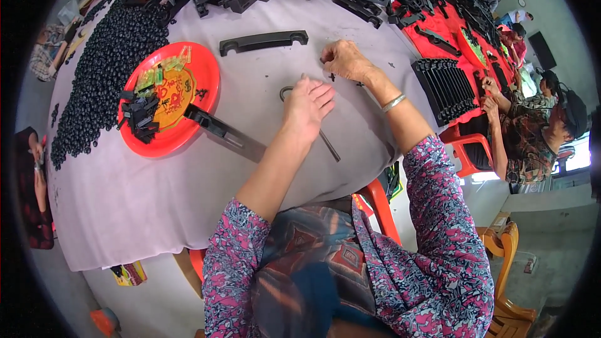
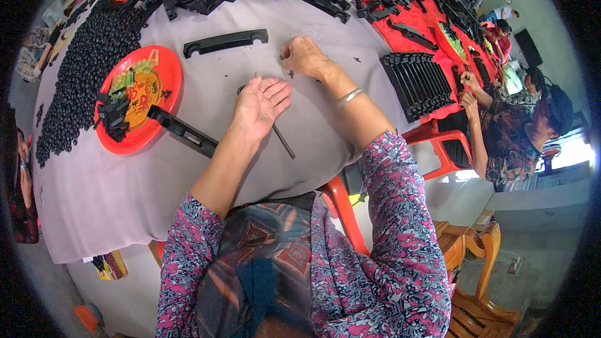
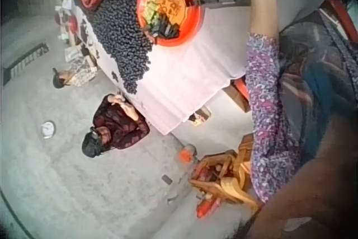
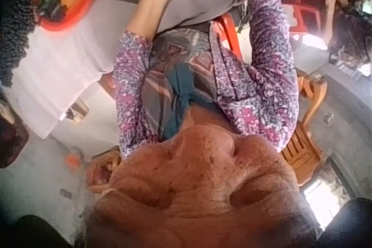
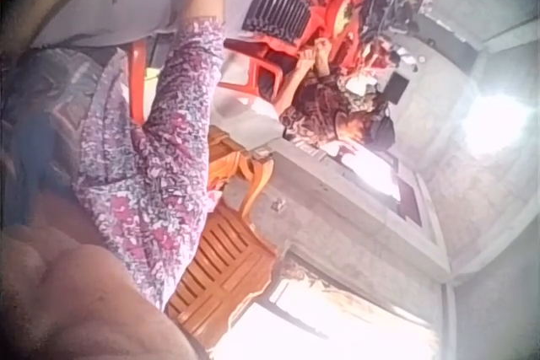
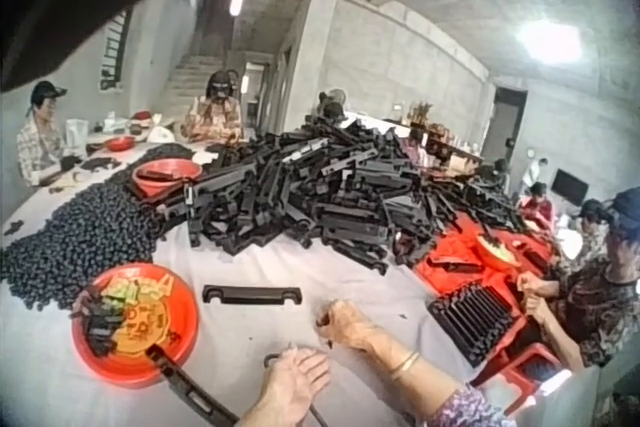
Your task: The person assembles plastic parts by inserting small components into plastic casings and securing them with a metal tool, then places the assembled pieces into a box.
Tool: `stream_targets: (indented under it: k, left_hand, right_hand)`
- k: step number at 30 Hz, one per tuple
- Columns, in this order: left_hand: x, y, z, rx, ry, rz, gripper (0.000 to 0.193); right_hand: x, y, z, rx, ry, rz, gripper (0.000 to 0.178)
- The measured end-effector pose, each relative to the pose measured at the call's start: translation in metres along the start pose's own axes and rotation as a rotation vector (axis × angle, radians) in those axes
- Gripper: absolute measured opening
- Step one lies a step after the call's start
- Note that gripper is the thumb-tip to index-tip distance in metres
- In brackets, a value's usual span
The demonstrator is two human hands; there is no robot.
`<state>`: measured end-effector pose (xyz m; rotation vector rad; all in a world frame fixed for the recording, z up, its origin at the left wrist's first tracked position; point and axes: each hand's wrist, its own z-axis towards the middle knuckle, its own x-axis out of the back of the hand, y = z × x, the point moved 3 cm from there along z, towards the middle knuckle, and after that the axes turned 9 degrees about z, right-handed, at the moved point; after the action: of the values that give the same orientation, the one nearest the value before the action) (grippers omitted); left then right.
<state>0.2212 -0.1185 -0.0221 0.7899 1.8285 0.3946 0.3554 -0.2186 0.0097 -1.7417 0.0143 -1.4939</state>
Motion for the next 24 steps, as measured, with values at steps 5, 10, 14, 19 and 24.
stream_targets:
  k: [5,10,14,19,24]
  left_hand:
    - [0.002,-0.001,0.001,-0.005,0.012,-0.031,0.055]
    - [0.001,-0.002,0.000,-0.007,0.001,0.013,0.052]
    - [0.004,-0.003,0.001,-0.018,0.000,0.034,0.050]
    - [0.004,-0.002,0.001,-0.021,0.004,0.039,0.049]
    - [0.000,-0.002,0.000,-0.013,-0.007,0.032,0.048]
  right_hand:
    - [0.004,0.006,-0.001,-0.035,-0.046,0.084,0.020]
    - [0.005,0.022,-0.003,0.078,0.004,0.236,0.018]
    - [0.000,0.010,-0.002,0.056,0.002,0.115,0.016]
    - [0.001,-0.001,-0.004,-0.051,-0.017,0.144,0.014]
    - [-0.003,0.006,-0.006,0.027,-0.006,0.147,0.014]
